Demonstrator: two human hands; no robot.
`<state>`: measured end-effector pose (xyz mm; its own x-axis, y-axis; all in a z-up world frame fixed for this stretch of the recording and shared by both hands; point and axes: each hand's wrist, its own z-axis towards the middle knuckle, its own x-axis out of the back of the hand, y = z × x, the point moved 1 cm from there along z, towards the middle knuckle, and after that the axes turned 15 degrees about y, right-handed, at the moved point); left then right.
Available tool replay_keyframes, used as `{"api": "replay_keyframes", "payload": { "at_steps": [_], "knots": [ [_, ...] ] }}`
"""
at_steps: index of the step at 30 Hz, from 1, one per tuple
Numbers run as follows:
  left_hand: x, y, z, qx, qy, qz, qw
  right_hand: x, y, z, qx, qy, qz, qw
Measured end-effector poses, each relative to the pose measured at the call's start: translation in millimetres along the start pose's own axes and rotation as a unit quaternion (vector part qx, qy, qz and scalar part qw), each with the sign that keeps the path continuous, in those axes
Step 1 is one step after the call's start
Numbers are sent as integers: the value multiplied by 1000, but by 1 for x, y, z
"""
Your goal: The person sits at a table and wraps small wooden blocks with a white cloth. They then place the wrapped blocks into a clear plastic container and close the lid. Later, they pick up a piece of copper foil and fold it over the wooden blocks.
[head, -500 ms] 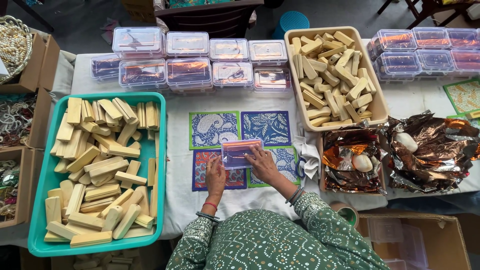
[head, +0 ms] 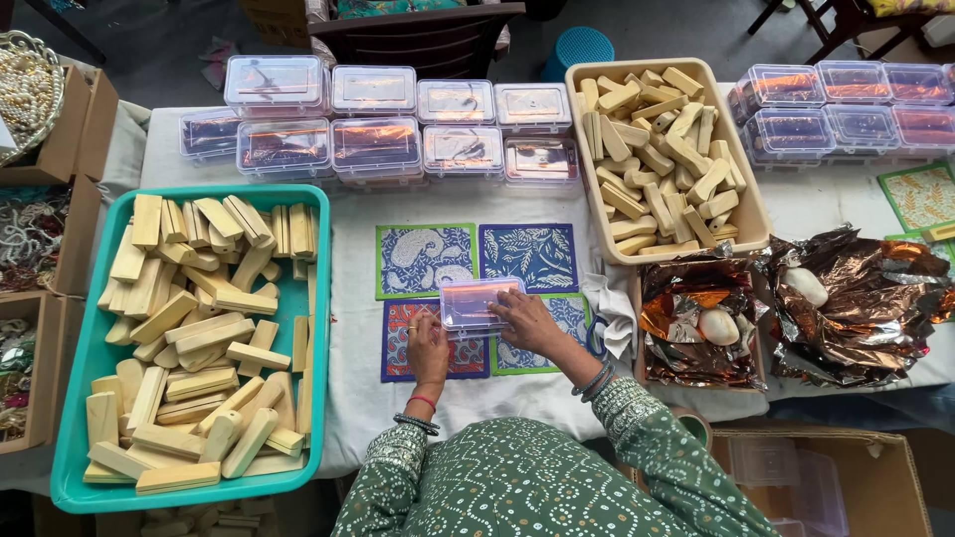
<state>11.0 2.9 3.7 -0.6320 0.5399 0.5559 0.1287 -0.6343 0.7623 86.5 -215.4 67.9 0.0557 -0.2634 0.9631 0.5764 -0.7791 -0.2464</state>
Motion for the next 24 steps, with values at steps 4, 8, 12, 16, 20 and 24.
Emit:
{"api": "replay_keyframes", "payload": {
  "at_steps": [4,8,12,16,20,24],
  "knots": [
    [-2,8,10,-65,16,23,997,2,-1,-1,-8,2,9,1000],
    [2,22,20,-89,-3,91,992,-1,1,0,-8,-7,9,1000],
    [-1,25,25,-124,-11,141,982,3,0,1,-23,-22,18,999],
    [-5,17,25,-160,13,154,975,2,1,1,-22,-18,16,999],
    [-2,10,27,-204,-7,171,964,-1,3,0,-9,-1,16,1000],
    [4,0,32,-258,-59,183,947,-1,4,0,-3,1,10,1000]
  ]
}}
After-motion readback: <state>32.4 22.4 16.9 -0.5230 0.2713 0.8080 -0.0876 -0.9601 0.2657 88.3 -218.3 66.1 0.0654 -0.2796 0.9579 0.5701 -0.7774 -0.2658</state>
